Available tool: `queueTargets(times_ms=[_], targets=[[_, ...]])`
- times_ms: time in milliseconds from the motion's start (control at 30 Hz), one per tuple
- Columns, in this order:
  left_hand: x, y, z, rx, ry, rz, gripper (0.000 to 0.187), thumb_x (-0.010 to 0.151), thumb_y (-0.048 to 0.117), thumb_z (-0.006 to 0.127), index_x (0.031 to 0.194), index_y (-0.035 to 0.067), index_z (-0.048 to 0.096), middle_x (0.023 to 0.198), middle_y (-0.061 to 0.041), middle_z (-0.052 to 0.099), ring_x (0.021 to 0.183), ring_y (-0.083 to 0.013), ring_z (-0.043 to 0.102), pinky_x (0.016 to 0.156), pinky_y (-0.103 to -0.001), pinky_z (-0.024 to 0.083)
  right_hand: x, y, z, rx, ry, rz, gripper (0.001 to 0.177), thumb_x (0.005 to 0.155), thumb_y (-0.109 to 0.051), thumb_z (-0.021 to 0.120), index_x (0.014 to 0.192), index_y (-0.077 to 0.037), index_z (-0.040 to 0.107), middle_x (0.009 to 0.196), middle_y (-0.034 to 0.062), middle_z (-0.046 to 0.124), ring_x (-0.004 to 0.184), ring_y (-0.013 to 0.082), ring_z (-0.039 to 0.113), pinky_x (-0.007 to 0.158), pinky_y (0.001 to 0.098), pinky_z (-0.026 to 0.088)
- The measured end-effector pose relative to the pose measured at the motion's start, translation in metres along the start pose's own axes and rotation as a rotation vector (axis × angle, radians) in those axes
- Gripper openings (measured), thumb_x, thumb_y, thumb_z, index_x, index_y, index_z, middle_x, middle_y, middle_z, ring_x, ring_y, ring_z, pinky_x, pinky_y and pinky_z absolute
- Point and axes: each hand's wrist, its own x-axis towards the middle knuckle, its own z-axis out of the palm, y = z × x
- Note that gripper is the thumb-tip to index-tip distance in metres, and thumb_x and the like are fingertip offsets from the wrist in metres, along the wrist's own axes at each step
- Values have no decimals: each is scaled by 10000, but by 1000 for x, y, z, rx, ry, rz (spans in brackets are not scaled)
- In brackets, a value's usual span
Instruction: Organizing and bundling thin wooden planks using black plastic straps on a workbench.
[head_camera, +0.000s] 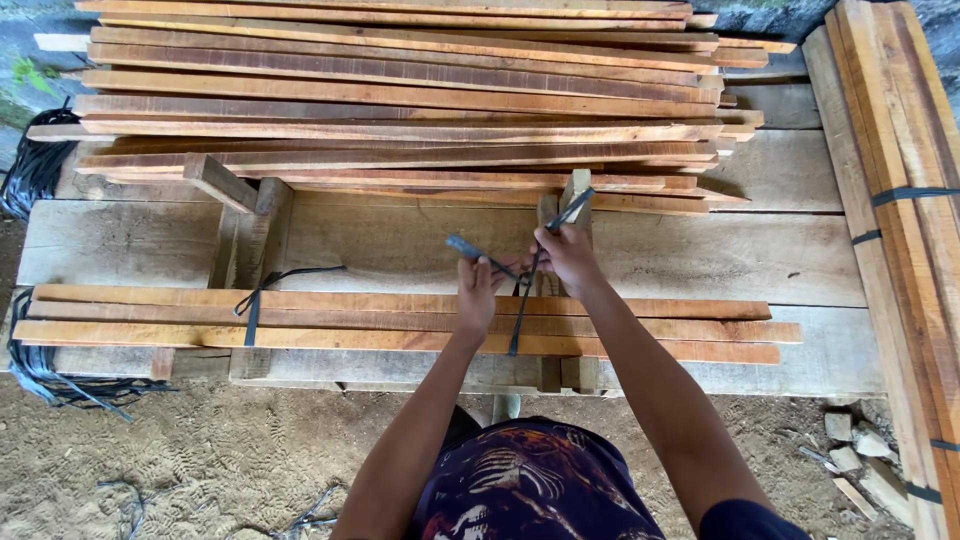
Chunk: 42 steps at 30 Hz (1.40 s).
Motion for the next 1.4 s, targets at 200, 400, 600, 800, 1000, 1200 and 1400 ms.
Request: queueTargets(times_ms=[200,400,600,800,1000,1200,1400], targets=[[-16,57,47,318,-19,-160,244,1166,234,307,1229,13,388,988,-82,536,917,-175,641,962,-508,595,39,31,5,-270,175,13,282,1129,-252,491,1047,16,515,815,100,551,682,199,632,577,437,568],[-47,49,12,339,-104,-48,187,1173,159,245,1255,25,347,915,-99,635,864,-168,657,836,-424,597,18,41,17,-280,72,221,313,1031,-244,631,901,25,725,768,107,560,560,155,508,528,359,516],[-23,22,8,145,-68,-39,179,1170,120,265,1238,-2,378,856,-109,593,837,-187,615,871,-449,593,69,60,1,-59,196,334,303,1092,-225,422,933,-64,623,750,50,478,629,199,470,589,424,415],[-9,25,38,43,18,-66,196,1165,169,317,1182,10,431,836,-106,591,871,-200,665,927,-427,586,108,78,26,-239,495,227,300,1091,-324,409,1095,-69,568,810,43,605,601,172,577,528,435,491],[-70,84,52,88,-44,-145,208,1178,136,217,1044,98,371,809,8,295,733,-128,341,807,-405,434,89,80,42,-598,715,-48,375,1026,-272,429,684,-121,463,606,141,544,592,319,647,548,480,494],[-102,86,41,138,-66,-119,189,1179,126,211,1097,87,376,873,22,254,837,-133,309,960,-426,432,89,80,60,-634,734,-114,411,1006,-311,464,728,-22,551,722,274,595,746,491,687,633,610,549],[-101,86,39,176,-108,-194,211,1171,114,187,1097,101,384,909,17,275,893,-138,393,837,-372,377,82,79,78,-838,560,-170,434,1028,-303,460,745,-8,606,675,300,636,708,534,694,540,584,566]])
